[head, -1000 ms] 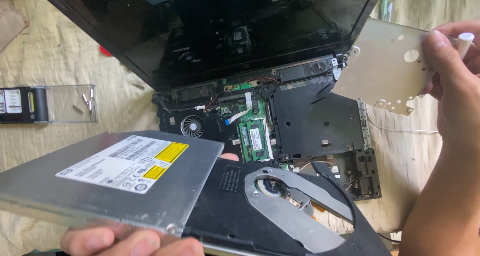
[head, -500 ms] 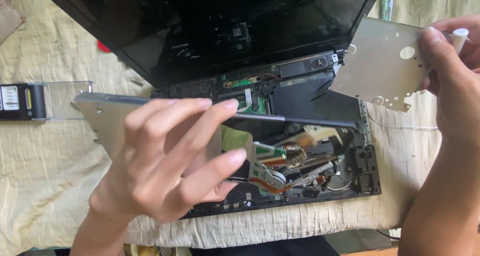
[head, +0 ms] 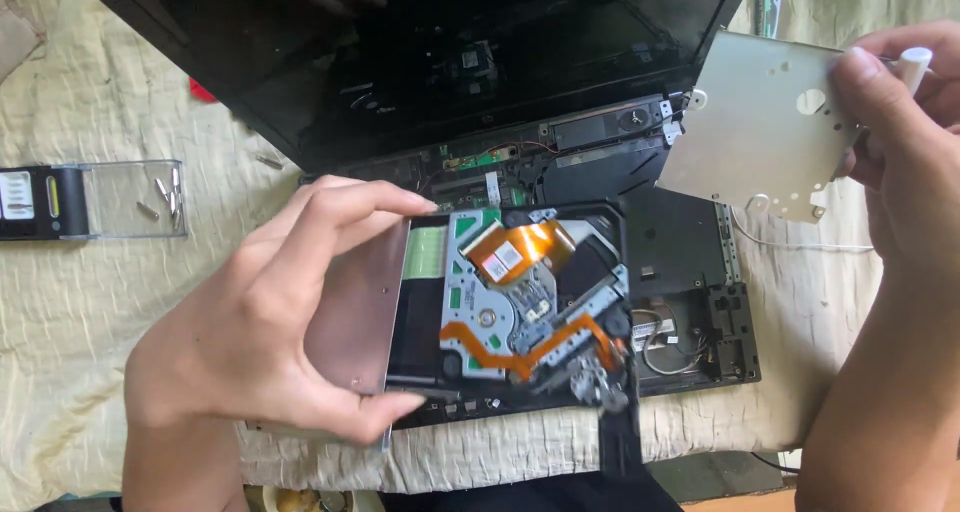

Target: Repairing a laptop by removing internal components and reconnecting internal cables using a small tool.

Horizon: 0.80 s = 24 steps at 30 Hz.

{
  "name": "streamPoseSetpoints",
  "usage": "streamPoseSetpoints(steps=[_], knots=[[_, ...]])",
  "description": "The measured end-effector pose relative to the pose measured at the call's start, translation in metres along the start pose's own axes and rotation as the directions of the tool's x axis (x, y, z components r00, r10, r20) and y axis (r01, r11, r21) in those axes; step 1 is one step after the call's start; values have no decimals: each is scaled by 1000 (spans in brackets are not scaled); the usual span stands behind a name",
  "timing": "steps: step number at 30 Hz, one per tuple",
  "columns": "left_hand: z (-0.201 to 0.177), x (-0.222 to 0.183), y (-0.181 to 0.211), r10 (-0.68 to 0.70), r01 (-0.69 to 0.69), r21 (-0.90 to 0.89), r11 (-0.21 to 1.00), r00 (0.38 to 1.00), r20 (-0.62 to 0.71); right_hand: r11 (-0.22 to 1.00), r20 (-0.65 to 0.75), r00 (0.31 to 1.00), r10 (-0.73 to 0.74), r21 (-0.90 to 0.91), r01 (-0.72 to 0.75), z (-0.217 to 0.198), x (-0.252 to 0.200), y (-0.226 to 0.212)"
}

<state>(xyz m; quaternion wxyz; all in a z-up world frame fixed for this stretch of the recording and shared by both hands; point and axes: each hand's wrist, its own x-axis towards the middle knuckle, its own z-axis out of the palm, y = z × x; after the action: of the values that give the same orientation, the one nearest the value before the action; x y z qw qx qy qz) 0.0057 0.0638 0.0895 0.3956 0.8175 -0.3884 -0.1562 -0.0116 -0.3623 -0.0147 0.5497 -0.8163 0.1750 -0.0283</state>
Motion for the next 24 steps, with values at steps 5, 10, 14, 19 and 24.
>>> streamPoseSetpoints(steps=[5, 10, 14, 19, 24], knots=[[11, 0, -2, 79, -85, 72, 994, 993, 83, 1000, 16, 1000, 5, -12, -5, 2, -1, -4], [43, 3, 7, 165, -168, 396, 903, 985, 43, 995, 39, 999, -33, -90, 36, -1, -2, 2], [63, 16, -9, 183, -160, 620, 768, 983, 27, 991, 54, 996, -66, -113, 72, 0, -1, 4], [79, 29, -30, 179, -118, 699, 705, 984, -15, 982, 39, 996, -84, -167, 89, -5, 1, 14], [82, 32, -38, 109, -96, 647, 756, 994, 20, 941, 141, 969, -202, -246, 232, -7, 5, 30]])
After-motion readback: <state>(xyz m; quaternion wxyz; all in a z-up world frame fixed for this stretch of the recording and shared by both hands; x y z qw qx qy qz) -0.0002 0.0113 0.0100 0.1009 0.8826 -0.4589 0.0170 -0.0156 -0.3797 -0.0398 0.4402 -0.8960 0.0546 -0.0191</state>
